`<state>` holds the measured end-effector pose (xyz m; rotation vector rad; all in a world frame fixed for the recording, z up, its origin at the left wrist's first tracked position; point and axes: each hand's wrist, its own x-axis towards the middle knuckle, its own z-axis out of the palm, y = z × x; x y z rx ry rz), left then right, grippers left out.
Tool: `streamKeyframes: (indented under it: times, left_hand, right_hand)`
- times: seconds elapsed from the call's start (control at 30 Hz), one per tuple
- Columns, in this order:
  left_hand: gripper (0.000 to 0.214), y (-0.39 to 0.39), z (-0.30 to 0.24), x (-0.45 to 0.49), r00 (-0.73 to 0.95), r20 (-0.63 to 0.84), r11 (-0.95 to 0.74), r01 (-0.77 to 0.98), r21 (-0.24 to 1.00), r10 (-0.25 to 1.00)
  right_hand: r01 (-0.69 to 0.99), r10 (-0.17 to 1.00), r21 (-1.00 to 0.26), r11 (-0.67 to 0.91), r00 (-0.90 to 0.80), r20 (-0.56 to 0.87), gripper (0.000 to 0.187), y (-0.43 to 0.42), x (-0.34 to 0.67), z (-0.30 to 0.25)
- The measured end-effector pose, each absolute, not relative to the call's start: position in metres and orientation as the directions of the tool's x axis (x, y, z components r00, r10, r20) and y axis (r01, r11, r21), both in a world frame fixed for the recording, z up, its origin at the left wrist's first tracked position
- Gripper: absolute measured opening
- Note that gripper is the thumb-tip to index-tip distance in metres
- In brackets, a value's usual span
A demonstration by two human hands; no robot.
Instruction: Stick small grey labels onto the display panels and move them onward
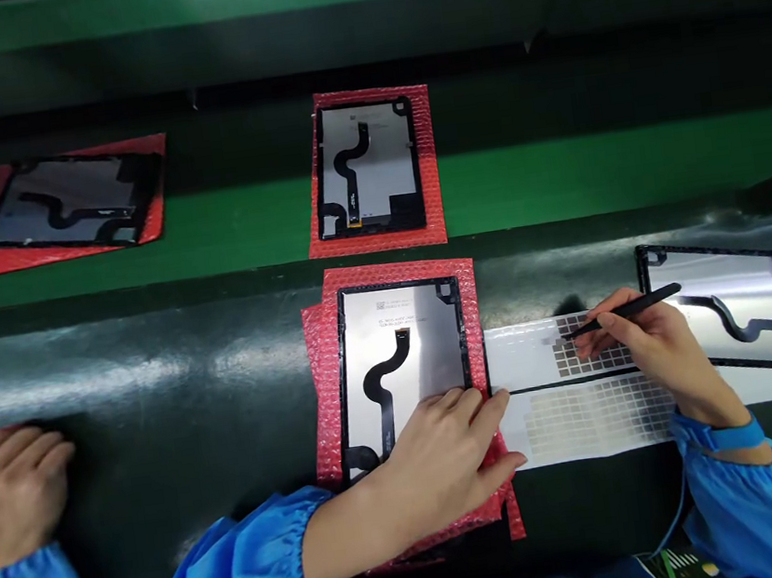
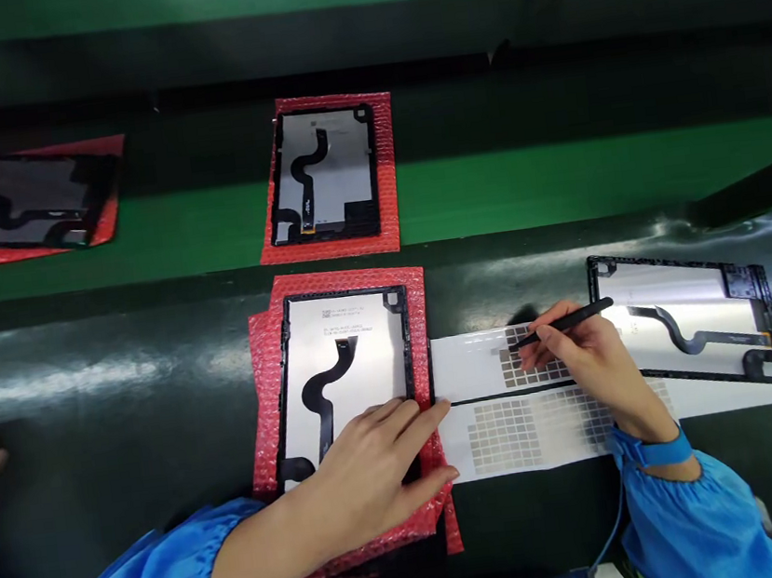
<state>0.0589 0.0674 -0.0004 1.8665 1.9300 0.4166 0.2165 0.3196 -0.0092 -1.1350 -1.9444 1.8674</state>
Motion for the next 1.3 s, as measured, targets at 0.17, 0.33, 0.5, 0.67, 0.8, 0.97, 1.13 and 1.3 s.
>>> streamKeyframes:
  times: [0.17, 0.33, 0.5, 0.67, 0.8, 0.97, 1.13, 1.3]
  left_hand:
    - [0.04, 0.059, 0.003, 0.057, 0.014, -0.013, -0.006, 0.88, 0.474, 1.0]
    - [0.057, 0.05, -0.004, 0.047, -0.141, 0.017, 0.118, 0.888, 0.445, 0.99]
    - [0.054, 0.046, -0.008, 0.041, -0.165, 0.106, 0.111, 0.912, 0.395, 0.981]
    - [0.055, 0.047, -0.008, 0.043, -0.18, 0.104, 0.126, 0.913, 0.389, 0.978]
    - [0.059, 0.049, -0.007, 0.042, -0.207, 0.121, 0.143, 0.906, 0.398, 0.971]
    - [0.058, 0.048, -0.006, 0.041, -0.191, 0.1, 0.136, 0.905, 0.403, 0.976]
    - [0.059, 0.046, -0.007, 0.042, -0.183, 0.075, 0.14, 0.912, 0.387, 0.98]
    - [0.058, 0.046, -0.007, 0.042, -0.177, 0.078, 0.139, 0.925, 0.353, 0.981]
  right_hand:
    - [0.302, 0.668, -0.938, -0.171, -0.664, -0.336, 0.049, 0.289, 0.2, -0.003]
    - [0.242, 0.534, -0.939, -0.244, -0.775, -0.338, 0.04, 0.244, 0.173, -0.017]
    - [0.16, 0.54, -0.951, -0.264, -0.793, -0.283, 0.031, 0.23, 0.162, -0.032]
    - [0.155, 0.508, -0.946, -0.286, -0.813, -0.286, 0.022, 0.234, 0.163, -0.036]
    - [0.143, 0.495, -0.944, -0.297, -0.823, -0.28, 0.016, 0.235, 0.162, -0.035]
    - [0.122, 0.509, -0.943, -0.309, -0.816, -0.272, 0.017, 0.233, 0.16, -0.033]
    - [0.123, 0.514, -0.943, -0.31, -0.813, -0.275, 0.016, 0.233, 0.159, -0.031]
    - [0.113, 0.508, -0.948, -0.297, -0.822, -0.257, 0.015, 0.232, 0.159, -0.029]
